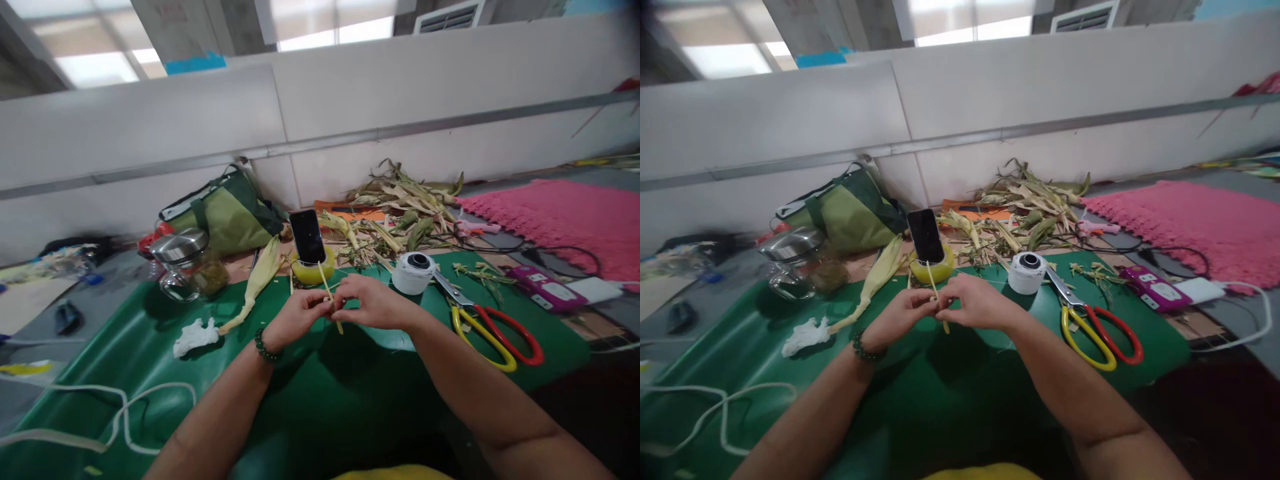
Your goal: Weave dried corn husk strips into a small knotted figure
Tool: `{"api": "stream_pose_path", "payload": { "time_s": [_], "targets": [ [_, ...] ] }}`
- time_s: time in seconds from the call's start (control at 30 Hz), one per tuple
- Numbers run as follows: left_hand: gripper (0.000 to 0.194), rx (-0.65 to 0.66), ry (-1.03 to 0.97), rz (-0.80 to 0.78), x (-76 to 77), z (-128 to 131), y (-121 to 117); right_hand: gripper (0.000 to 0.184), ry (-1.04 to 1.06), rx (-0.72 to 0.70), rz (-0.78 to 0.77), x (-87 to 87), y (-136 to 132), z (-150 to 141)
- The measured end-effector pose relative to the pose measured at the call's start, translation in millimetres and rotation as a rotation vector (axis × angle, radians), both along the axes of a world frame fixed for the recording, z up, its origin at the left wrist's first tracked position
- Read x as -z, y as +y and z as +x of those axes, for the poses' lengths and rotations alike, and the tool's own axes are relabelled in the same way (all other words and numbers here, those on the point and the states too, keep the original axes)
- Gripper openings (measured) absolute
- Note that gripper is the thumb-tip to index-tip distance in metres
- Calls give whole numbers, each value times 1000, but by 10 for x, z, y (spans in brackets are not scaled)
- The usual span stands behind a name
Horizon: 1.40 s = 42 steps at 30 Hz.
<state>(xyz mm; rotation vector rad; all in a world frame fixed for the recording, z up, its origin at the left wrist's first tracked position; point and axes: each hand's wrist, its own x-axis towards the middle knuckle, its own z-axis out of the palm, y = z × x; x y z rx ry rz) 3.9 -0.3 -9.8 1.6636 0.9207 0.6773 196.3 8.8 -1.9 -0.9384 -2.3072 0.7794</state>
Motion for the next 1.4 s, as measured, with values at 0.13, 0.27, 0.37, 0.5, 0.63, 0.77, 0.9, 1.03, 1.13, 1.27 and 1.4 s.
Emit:
{"api": "stream_pose_path", "payload": {
  "time_s": [0.13,0.27,0.37,0.5,0.63,0.77,0.9,1.03,1.13,1.27,1.4],
  "targets": [
    [34,-56,57,19,17,7,-24,24,20,164,-30,-29,35,21],
    [34,-45,126,-4,11,51,-83,15,100,112,-134,4,35,-39],
    [29,-42,153,-7,21,119,-126,15,157,121,-61,37,13,-91],
    [26,-62,147,-42,1,154,-135,17,283,194,118,37,26,-73],
    [31,-320,-22,-7,-49,77,-61,22,398,402,462,0,36,17],
    [31,-456,-97,15,-84,23,-25,33,89,220,404,53,-7,-46],
    [29,-459,-101,49,-110,25,-58,43,-97,106,267,113,-41,-163],
    [30,-439,-89,42,-150,-25,-74,44,12,-3,17,42,-30,-45],
    [29,-417,-68,12,-178,-90,-66,47,68,-94,-161,-21,4,103],
    [33,-300,-59,-72,-206,-148,-55,50,100,-173,-382,-37,37,162],
    [38,-223,-49,-102,-209,-127,-72,50,119,-160,-381,-31,30,110]
  ]
}}
